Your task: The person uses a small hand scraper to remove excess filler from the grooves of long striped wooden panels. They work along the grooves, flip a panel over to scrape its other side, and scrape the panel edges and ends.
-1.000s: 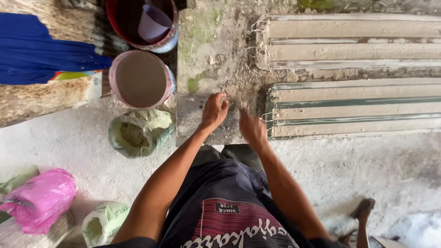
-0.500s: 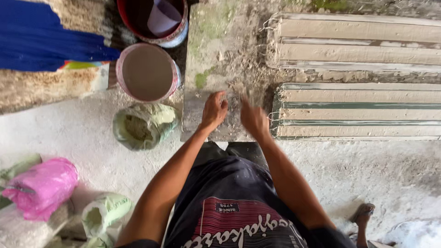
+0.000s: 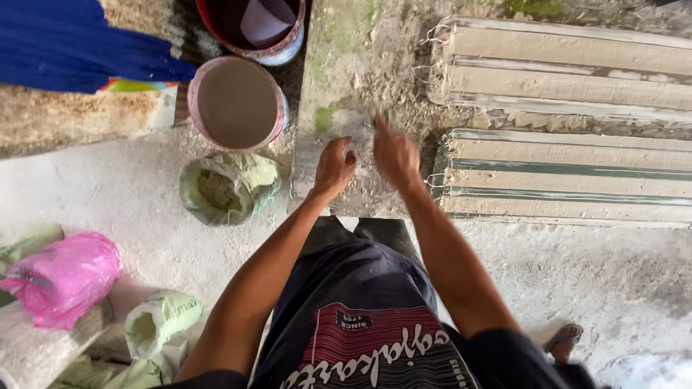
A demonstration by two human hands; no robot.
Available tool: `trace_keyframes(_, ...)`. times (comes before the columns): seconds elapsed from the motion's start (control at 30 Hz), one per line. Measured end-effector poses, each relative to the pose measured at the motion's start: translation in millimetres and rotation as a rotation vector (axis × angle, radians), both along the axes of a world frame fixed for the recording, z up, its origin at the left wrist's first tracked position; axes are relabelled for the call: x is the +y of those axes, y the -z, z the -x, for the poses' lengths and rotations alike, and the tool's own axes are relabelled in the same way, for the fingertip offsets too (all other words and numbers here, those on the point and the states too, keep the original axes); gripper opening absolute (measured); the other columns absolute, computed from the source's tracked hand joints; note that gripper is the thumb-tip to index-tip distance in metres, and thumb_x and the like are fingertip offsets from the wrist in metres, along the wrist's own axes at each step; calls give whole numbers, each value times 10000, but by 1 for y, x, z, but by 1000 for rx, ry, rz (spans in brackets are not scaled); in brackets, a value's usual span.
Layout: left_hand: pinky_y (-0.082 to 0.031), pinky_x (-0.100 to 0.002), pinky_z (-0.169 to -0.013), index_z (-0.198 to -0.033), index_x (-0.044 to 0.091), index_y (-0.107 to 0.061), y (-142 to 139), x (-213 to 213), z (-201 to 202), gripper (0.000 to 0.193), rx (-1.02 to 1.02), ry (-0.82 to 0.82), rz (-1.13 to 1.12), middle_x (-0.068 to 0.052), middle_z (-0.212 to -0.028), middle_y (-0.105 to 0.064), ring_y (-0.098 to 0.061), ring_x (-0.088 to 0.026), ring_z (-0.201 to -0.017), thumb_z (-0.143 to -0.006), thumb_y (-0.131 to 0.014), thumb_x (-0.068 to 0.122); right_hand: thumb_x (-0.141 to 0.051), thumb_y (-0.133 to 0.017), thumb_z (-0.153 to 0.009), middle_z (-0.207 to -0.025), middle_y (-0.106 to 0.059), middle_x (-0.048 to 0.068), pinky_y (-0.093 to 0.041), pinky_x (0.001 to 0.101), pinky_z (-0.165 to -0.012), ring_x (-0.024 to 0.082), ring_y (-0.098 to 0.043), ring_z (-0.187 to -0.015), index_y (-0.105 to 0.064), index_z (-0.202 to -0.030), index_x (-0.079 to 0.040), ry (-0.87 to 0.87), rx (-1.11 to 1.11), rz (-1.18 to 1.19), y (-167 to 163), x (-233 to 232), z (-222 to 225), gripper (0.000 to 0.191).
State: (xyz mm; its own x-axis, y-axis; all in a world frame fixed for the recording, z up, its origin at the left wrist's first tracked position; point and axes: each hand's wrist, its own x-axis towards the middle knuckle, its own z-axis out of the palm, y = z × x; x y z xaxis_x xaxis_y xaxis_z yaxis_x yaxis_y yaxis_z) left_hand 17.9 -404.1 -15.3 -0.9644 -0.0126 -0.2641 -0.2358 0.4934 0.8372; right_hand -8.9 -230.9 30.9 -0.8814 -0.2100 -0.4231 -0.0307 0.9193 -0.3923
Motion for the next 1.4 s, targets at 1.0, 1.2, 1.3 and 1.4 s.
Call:
trace_keyframes(1.0,-384,-480,-1152,-1298,27,-631,5,-57,-42,409,108,-105,233,-209,-1439,-534,-463,-371,-1355,-918,-695,164,-116,-459,-982,-844,-678,122,-424,323,-345,150,-491,-461,-301,-1618,-353,-273,-200,-133,-26,5,-126,697)
trace_keyframes(1.2,-377,-482,-1157,-1316,53,-626,3,-61,-29,410,68,-78,269,-223,-1444,-530,-462,-380,-1354,-921,-681,146,-156,-400,-1083,-992,-671,158,-473,276,-333,115,-489,-466,-334,-1565,-386,-441,-90,-109,-32,1,-82,539)
trace_keyframes(1.3,-364,-502,-1145,-1351,36,-587,0,-69,-30,452,79,-111,290,-259,-1469,-498,-441,-398,-1363,-917,-669,130,-104,-396,-1066,-977,-659,150,-477,265,-343,100,-515,-470,-301,-1573,-396,-474,-227,-216,-60,40,-104,593)
trace_keyframes(1.4,-348,-524,-1142,-1391,0,-541,1,-74,-41,506,74,-148,300,-270,-1457,-496,-437,-407,-1352,-913,-658,118,-54,-406,-1022,-1213,-549,243,-523,290,-342,147,-592,-512,-240,-1623,-345,-479,-301,-268,-60,51,-117,689)
